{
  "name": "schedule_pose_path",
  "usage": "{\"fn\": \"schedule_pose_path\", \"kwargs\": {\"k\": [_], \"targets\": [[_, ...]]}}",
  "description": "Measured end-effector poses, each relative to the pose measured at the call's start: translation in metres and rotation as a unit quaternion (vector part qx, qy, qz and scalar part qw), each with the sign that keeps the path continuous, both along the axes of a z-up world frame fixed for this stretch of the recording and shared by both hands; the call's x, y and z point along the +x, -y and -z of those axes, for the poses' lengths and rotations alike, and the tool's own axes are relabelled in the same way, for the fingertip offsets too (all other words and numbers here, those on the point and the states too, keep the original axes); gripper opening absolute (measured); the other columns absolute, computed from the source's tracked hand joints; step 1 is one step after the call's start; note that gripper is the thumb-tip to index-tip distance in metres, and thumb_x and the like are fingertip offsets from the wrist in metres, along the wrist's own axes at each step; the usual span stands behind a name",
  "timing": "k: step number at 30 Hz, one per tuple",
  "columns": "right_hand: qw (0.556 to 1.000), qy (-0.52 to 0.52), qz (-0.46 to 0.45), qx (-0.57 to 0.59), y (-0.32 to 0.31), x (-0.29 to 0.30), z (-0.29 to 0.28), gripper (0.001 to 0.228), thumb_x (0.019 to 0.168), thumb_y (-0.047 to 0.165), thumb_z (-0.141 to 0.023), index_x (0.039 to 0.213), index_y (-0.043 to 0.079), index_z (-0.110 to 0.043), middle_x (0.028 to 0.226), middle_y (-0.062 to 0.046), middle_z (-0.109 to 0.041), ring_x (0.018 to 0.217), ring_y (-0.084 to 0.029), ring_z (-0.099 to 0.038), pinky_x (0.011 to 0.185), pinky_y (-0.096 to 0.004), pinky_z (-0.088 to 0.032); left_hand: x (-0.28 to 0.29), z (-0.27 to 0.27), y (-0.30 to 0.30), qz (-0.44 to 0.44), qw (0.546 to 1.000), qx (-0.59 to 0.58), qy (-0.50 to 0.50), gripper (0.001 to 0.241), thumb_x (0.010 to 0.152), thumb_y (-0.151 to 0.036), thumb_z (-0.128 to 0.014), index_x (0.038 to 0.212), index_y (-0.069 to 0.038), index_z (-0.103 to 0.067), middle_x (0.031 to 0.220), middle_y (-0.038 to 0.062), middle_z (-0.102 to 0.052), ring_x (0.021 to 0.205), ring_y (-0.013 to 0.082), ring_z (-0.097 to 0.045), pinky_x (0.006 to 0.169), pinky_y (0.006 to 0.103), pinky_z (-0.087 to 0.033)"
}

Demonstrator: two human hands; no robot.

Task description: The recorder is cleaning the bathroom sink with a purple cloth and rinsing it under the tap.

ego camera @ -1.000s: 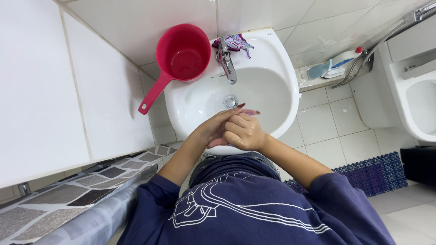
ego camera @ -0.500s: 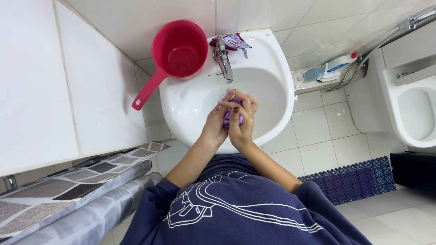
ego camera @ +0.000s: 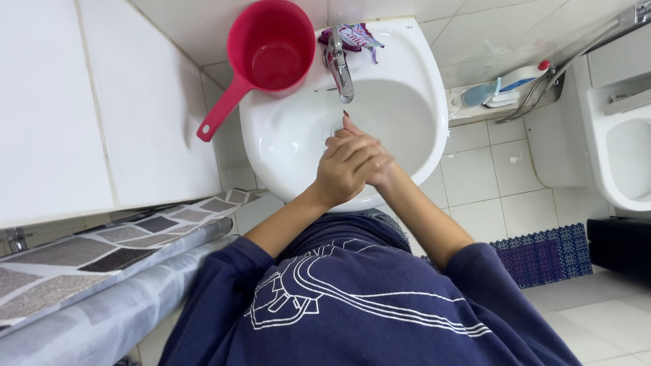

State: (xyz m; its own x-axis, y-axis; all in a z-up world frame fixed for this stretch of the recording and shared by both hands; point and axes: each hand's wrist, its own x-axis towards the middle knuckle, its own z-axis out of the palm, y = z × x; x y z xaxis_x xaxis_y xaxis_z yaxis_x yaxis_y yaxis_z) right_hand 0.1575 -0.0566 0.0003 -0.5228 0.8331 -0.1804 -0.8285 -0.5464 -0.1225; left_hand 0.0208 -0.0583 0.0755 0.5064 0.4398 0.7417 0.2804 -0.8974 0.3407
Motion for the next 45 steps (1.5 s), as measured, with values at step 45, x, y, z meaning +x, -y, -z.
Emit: {"fn": "schedule_pose_path", "kwargs": {"k": [45], "targets": [[0.536,0.719,-0.370,0.243,-0.026,-0.005,-0.008,0.067,0.111,0.049,-0.048,0.078,-0.007,-0.063,0.081,-0.022,-0.066,0.075,-0.035,-0.063,0.079,-0.044,-0.052,0.024,0.120,0.004,0.046,0.854,0.406,-0.322,0.011,0.076,-0.018,-0.063,0.067,-0.011,-0.063,0.069,0.006,-0.065,0.069,0.0198,-0.063,0.074,0.0338,-0.052]]}}
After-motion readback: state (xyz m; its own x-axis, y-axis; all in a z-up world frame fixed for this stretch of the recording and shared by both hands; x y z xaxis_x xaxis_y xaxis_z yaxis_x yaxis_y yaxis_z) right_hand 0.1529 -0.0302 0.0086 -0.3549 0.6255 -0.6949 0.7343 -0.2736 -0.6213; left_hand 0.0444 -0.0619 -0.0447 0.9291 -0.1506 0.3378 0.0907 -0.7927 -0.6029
